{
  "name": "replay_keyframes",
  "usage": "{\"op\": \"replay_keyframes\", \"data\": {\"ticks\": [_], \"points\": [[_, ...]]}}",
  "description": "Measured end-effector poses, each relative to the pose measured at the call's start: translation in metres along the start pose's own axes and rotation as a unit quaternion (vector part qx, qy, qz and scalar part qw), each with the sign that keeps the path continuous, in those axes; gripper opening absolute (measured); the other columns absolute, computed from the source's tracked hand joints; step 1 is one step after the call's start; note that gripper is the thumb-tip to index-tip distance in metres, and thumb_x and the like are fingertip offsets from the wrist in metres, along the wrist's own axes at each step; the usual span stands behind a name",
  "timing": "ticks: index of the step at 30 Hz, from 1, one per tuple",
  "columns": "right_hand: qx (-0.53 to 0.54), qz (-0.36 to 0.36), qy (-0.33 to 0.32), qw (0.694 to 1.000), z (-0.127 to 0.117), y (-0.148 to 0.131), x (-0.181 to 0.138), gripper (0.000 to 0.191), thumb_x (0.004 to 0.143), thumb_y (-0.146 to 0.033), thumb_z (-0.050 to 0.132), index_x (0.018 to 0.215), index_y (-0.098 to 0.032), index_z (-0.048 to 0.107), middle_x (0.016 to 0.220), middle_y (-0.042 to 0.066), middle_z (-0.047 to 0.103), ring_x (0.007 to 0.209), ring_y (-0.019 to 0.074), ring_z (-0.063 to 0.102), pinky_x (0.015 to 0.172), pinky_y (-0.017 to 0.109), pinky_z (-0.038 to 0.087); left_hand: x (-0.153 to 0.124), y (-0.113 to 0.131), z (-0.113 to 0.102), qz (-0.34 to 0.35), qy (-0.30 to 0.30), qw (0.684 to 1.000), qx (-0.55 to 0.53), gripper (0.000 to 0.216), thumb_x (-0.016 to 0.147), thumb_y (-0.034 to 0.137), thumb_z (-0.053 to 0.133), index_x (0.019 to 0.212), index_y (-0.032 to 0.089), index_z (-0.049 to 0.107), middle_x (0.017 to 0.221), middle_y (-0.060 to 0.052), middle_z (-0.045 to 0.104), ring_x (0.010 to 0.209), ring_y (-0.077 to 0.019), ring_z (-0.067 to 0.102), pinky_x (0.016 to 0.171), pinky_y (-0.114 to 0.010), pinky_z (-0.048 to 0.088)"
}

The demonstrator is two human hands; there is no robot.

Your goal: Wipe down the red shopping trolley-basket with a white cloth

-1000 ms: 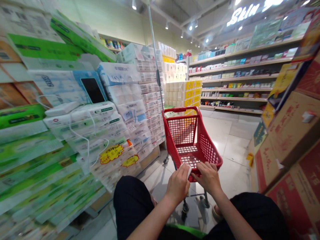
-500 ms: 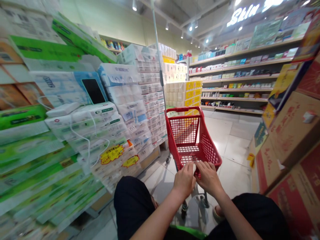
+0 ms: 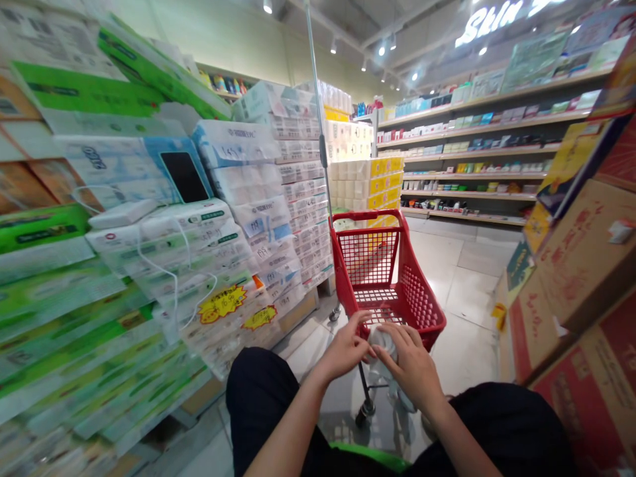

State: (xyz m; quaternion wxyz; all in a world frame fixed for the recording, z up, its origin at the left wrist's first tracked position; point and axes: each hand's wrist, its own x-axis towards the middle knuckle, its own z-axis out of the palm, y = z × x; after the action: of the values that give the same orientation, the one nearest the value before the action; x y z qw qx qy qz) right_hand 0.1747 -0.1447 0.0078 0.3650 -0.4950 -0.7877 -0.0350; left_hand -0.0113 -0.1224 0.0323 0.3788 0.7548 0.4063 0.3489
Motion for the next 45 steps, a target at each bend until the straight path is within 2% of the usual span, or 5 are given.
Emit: {"op": "replay_keyframes", "data": {"ticks": [3, 12, 25, 40, 45], "points": [[-0.006, 0.006, 0.013, 1.000, 0.003, 0.005, -0.002, 0.034, 0.087, -0.022, 0.049, 0.120, -0.029, 0.055, 0.121, 0.005, 0.063, 0.117, 0.0264, 0.051, 0.097, 0.043, 0.046, 0.003, -0.002, -0.014, 0.038, 0.118, 0.977, 0.174, 0.046, 0.089, 0.008, 0.039, 0.129, 0.027, 0.051, 0.131, -0.004, 0.058, 0.107, -0.0176, 0.062, 0.096, -0.037, 0.050], [0.003, 0.051, 0.046, 0.998, -0.015, 0.056, -0.018, 0.040, 0.084, -0.015, 0.040, 0.120, -0.027, 0.054, 0.120, 0.004, 0.063, 0.116, 0.0231, 0.053, 0.096, 0.038, 0.048, 0.003, -0.014, 0.018, 0.044, 0.064, 0.908, 0.412, 0.057, 0.083, 0.035, 0.068, 0.134, 0.030, 0.043, 0.154, -0.003, 0.035, 0.111, -0.0251, 0.056, 0.091, -0.042, 0.049], [-0.047, -0.027, 0.025, 0.998, 0.021, -0.016, 0.010, 0.031, 0.095, -0.022, 0.042, 0.123, -0.021, 0.056, 0.113, 0.011, 0.064, 0.110, 0.0270, 0.055, 0.097, 0.044, 0.044, 0.013, -0.037, 0.036, 0.020, 0.079, 0.913, 0.400, 0.076, 0.086, 0.007, 0.047, 0.150, 0.027, 0.013, 0.154, -0.009, 0.035, 0.107, -0.0199, 0.063, 0.082, -0.032, 0.053], [-0.103, 0.067, 0.133, 0.984, -0.023, 0.108, -0.025, 0.034, 0.095, -0.033, 0.043, 0.119, -0.030, 0.067, 0.124, 0.009, 0.059, 0.118, 0.0288, 0.050, 0.097, 0.046, 0.043, 0.011, -0.023, 0.016, 0.032, 0.102, 0.893, 0.437, 0.056, 0.075, 0.045, 0.072, 0.124, 0.027, 0.050, 0.148, -0.004, 0.041, 0.110, -0.0287, 0.054, 0.096, -0.050, 0.045], [-0.082, 0.056, 0.131, 0.986, -0.015, 0.082, -0.014, 0.031, 0.095, -0.035, 0.046, 0.119, -0.028, 0.065, 0.118, 0.007, 0.061, 0.113, 0.0258, 0.050, 0.099, 0.044, 0.042, 0.023, -0.017, 0.026, 0.077, 0.137, 0.865, 0.477, 0.047, 0.077, 0.044, 0.071, 0.115, 0.021, 0.055, 0.135, -0.010, 0.051, 0.132, -0.0326, 0.037, 0.116, -0.057, 0.021]]}}
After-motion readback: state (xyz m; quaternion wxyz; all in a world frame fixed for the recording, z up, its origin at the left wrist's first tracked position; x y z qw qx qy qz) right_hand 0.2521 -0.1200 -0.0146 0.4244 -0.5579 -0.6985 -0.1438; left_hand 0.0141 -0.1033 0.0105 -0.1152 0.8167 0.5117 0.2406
